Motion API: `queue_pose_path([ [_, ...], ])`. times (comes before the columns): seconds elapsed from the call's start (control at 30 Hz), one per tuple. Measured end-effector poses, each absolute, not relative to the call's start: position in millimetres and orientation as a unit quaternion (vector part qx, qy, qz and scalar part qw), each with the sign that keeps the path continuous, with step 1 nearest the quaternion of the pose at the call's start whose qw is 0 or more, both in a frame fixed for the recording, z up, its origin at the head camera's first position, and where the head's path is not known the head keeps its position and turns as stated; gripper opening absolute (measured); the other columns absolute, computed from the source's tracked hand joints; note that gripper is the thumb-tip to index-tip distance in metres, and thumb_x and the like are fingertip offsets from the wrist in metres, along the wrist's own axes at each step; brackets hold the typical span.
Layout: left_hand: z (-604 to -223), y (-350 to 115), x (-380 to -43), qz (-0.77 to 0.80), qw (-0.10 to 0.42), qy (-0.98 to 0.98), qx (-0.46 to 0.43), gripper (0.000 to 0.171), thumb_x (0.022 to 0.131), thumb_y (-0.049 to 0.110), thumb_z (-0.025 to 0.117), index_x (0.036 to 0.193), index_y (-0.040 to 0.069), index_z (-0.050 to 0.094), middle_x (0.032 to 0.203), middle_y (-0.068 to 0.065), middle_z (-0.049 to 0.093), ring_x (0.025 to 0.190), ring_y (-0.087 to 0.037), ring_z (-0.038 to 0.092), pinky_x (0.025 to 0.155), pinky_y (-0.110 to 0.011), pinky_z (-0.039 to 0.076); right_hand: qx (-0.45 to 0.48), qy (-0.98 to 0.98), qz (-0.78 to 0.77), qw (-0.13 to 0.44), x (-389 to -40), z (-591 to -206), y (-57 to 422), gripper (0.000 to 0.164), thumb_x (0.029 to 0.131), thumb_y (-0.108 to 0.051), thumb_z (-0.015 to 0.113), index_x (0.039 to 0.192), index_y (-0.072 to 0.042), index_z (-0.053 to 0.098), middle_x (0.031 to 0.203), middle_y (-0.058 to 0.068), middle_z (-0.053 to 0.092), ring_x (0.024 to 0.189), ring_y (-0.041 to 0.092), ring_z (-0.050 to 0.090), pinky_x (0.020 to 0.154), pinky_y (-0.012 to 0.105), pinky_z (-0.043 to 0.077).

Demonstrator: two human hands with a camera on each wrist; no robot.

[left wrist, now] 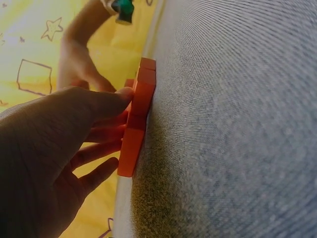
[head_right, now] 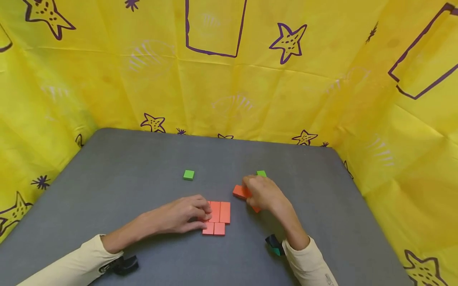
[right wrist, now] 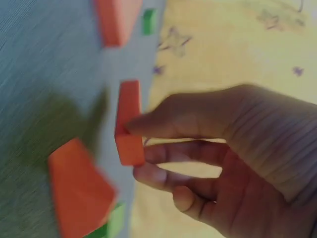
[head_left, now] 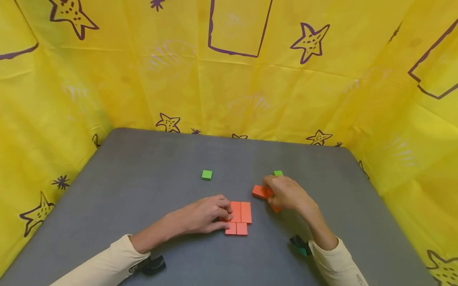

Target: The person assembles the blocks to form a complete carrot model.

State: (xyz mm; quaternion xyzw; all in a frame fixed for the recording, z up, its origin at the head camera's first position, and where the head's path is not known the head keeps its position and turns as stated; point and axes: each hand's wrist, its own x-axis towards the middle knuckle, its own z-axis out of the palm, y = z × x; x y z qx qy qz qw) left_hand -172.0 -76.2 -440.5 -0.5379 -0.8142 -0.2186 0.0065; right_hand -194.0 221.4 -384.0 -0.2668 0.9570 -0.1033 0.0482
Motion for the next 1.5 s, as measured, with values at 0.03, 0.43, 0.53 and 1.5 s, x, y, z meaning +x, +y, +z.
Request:
queue_pose_path([
  [0.03,-440.3,-76.1,-172.2,-0.217,0.007,-0.814,-0.538,0.013,0.098,0.030,0.075,0.099,0.017,0.079,0.106,0.007,0.068,0.105,-0.008,0.059,0.091,-0.019,0.054,-0.281,0.953,-0.106,0.050,-190.3,-379.3,219.3,0.024,0.076,0.000,0.078,0.094,-0.010,0.066,0.083,-0.002,0.063,0.072,0.011,0.052,0.065,0.027,0.047],
  [0.43,-439.8,-74.9,-173.6,-0.211,0.025,-0.808,-0.550,0.014,0.098,0.029,0.075,0.096,0.016,0.080,0.105,0.006,0.069,0.105,-0.009,0.061,0.092,-0.020,0.055,-0.463,0.858,-0.089,0.206,-137.5,-353.8,170.4,0.025,0.077,-0.005,0.080,0.091,-0.020,0.066,0.082,-0.016,0.059,0.076,-0.002,0.050,0.081,0.021,0.046],
  [0.53,-438.9,-74.9,-173.4,-0.212,0.019,-0.809,-0.548,0.014,0.098,0.028,0.075,0.098,0.016,0.080,0.106,0.006,0.069,0.105,-0.010,0.061,0.092,-0.020,0.055,-0.462,0.859,-0.064,0.210,-129.8,-359.2,158.7,0.025,0.077,-0.004,0.080,0.086,-0.021,0.063,0.073,-0.016,0.050,0.069,-0.001,0.043,0.076,0.018,0.039],
  [1.5,-440.3,-73.3,-173.5,-0.199,0.016,-0.813,-0.547,0.013,0.098,0.027,0.075,0.101,0.016,0.082,0.107,0.005,0.068,0.109,-0.011,0.061,0.096,-0.025,0.056,-0.406,0.904,0.027,0.132,-123.4,-383.0,141.1,0.049,0.078,-0.045,0.091,0.111,-0.017,0.069,0.103,-0.008,0.066,0.086,0.010,0.057,0.091,0.034,0.050],
])
